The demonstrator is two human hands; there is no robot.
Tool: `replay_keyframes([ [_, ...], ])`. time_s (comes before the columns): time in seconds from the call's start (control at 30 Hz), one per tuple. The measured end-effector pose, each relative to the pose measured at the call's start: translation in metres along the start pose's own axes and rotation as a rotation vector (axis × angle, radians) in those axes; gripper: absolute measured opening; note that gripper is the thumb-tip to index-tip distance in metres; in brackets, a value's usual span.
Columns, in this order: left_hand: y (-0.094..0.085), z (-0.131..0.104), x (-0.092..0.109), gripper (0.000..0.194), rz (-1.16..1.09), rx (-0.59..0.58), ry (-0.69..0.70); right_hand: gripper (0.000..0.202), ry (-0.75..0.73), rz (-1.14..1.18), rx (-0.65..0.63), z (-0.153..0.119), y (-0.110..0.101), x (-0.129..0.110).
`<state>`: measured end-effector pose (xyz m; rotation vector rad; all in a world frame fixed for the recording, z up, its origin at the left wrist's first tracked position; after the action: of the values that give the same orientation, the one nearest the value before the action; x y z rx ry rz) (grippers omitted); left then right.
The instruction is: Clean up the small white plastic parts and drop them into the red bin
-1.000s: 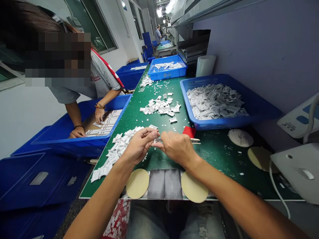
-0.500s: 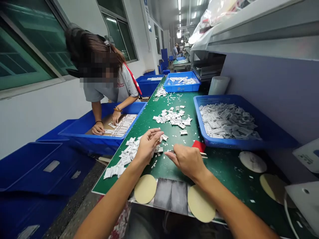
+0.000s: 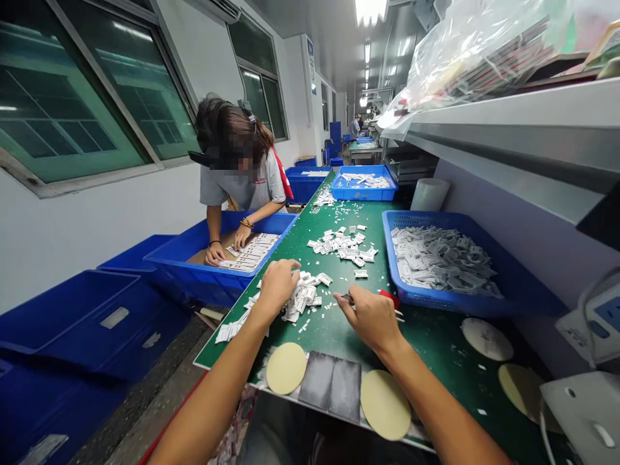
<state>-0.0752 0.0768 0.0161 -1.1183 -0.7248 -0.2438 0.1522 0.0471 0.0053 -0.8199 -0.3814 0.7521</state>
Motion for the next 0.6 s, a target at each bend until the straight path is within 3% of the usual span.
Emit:
replay_keyframes([
  [0.17,0.020,-0.007,0.034,0.030,0.143,-0.055,0.111,0.035,0.021,0.040,0.107,-0.001,-0.007,0.002],
  [0.4,0.103,-0.017,0.100,0.043,0.251,-0.364,0.382,0.033,0.074,0.078,0.230,-0.002,-0.022,0.011],
  [0.5,0.137,-0.019,0.113,0.028,0.290,-0.464,0.392,0.033,0.066,0.087,0.239,-0.002,-0.023,0.011],
  [0.6,0.154,-0.014,0.116,0.021,0.293,-0.503,0.324,0.033,0.050,0.095,0.234,-0.001,-0.022,0.009],
])
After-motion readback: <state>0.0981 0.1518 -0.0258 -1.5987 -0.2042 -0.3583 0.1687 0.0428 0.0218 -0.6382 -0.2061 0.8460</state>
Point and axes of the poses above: each hand's wrist, its own z-axis towards the middle knuckle, its own y-axis out of the palm, x = y × z, the point moved 7 cm from there along z, towards the middle knuckle, and after that the axes turned 15 degrees about -y, right-handed, at the moved point
